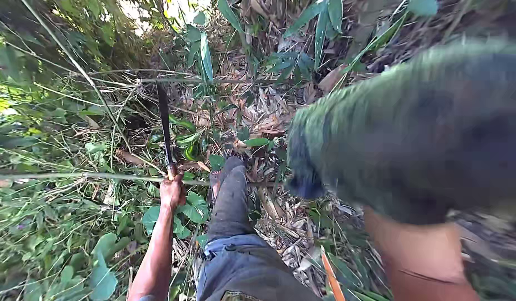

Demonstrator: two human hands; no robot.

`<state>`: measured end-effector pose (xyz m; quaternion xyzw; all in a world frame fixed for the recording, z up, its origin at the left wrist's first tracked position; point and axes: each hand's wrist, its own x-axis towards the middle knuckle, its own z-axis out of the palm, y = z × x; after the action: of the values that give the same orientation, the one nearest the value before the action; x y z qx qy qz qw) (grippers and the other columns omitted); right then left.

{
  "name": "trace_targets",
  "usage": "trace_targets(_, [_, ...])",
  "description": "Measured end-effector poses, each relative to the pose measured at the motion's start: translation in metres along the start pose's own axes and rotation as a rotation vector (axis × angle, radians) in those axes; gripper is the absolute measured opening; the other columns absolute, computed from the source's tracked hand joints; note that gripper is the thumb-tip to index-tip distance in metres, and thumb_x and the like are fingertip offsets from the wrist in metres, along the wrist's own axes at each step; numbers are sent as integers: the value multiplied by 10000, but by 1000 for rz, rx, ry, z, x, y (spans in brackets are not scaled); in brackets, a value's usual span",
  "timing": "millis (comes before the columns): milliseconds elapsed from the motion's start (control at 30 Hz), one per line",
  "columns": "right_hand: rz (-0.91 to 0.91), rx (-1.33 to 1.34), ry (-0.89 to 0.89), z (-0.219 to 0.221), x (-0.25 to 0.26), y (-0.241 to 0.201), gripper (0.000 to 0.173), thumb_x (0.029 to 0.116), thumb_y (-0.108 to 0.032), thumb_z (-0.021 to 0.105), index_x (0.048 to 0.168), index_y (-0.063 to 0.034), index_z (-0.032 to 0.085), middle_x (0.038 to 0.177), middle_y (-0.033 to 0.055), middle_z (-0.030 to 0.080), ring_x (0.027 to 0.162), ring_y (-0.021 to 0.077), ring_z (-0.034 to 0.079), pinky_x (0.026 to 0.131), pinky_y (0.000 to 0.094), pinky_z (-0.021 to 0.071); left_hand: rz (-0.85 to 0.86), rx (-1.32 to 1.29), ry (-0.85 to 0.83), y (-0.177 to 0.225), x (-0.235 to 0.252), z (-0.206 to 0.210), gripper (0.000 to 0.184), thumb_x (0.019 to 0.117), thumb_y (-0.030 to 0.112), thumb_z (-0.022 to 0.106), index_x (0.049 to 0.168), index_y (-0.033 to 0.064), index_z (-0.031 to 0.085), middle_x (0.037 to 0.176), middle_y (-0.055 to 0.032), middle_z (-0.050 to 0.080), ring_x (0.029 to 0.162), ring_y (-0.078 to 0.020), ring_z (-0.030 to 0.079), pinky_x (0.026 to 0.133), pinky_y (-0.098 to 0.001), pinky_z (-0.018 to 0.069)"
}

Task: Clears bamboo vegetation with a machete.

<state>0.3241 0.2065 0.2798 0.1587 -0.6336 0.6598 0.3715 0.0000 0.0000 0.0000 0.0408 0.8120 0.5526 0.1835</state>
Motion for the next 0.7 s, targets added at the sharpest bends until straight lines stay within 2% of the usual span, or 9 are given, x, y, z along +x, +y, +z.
trace_targets(100, [36, -134, 227, -34, 31, 8, 238, 1057, -156, 490, 1225, -61, 630, 760, -6, 654, 555, 101, 621, 522, 311, 610, -2, 39, -10, 3, -2, -6, 294, 1013, 321, 636, 1034, 28, 620, 593, -8, 559, 479, -149, 573, 510, -359, 552])
trace_targets(167, [154, -509, 464, -64, 41, 29, 261, 1058, -201, 538, 1252, -78, 663, 727, -11, 646, 512, 102, 576, 490, 301, 567, 49, 102, 0, 5, -6, -8, 341, 1005, 350, 642, 1061, 14, 646, 625, -34, 590, 501, -168, 587, 527, -392, 556])
trace_targets(233, [483, -1049, 420, -103, 17, 55, 403, 1035, -426, 583, 1318, -144, 636, 863, 79, 700, 667, 219, 677, 629, 436, 607, 131, 124, 10, 12, -10, -8, 376, 998, 370, 637, 1084, 4, 662, 666, -65, 620, 533, -194, 604, 549, -434, 558])
trace_targets(267, [667, -1223, 294, -122, 5, 69, 485, 992, -504, 615, 1320, -148, 645, 1013, 131, 728, 863, 300, 717, 790, 556, 598, 185, 101, 17, 16, -11, -7, 369, 990, 366, 634, 1072, 7, 666, 654, -57, 616, 522, -187, 600, 530, -428, 551])
trace_targets(300, [852, -1320, 136, -137, -4, 82, 588, 939, -578, 643, 1352, -159, 631, 1151, 158, 715, 1045, 350, 693, 929, 631, 536, 239, 56, 20, 20, -12, -4, 361, 976, 358, 635, 1055, 7, 667, 634, -45, 607, 504, -177, 590, 507, -416, 539])
trace_targets(367, [1072, -1355, -83, -145, -24, 98, 724, 870, -652, 684, 1385, -147, 619, 1251, 205, 680, 1177, 421, 635, 1001, 706, 457, 365, -73, -6, 33, -10, 5, 317, 942, 339, 624, 993, 26, 639, 578, 9, 566, 454, -131, 557, 452, -359, 514])
trace_targets(500, [1095, -1171, -149, -138, -63, 99, 643, 905, -599, 683, 1347, -133, 646, 1240, 182, 689, 1171, 371, 646, 1028, 658, 468, 642, -473, -186, 95, -16, 39, 168, 951, 275, 591, 941, 107, 580, 541, 86, 528, 435, -76, 532, 446, -276, 512])
trace_targets(633, [956, -1024, -46, -113, -92, 65, 454, 944, -500, 683, 1266, -180, 702, 1144, 72, 735, 1065, 215, 690, 989, 526, 527, 925, -878, -302, 204, -48, 82, 133, 1024, 276, 522, 938, 179, 551, 555, 109, 544, 472, -73, 555, 511, -276, 549])
trace_targets(700, [873, -936, 67, -96, -109, 44, 361, 946, -434, 703, 1219, -199, 728, 1090, 12, 750, 996, 141, 702, 940, 448, 563, 997, -1074, -277, 270, -75, 108, 187, 1072, 223, 399, 937, 173, 520, 557, 107, 530, 490, -72, 562, 545, -287, 570])
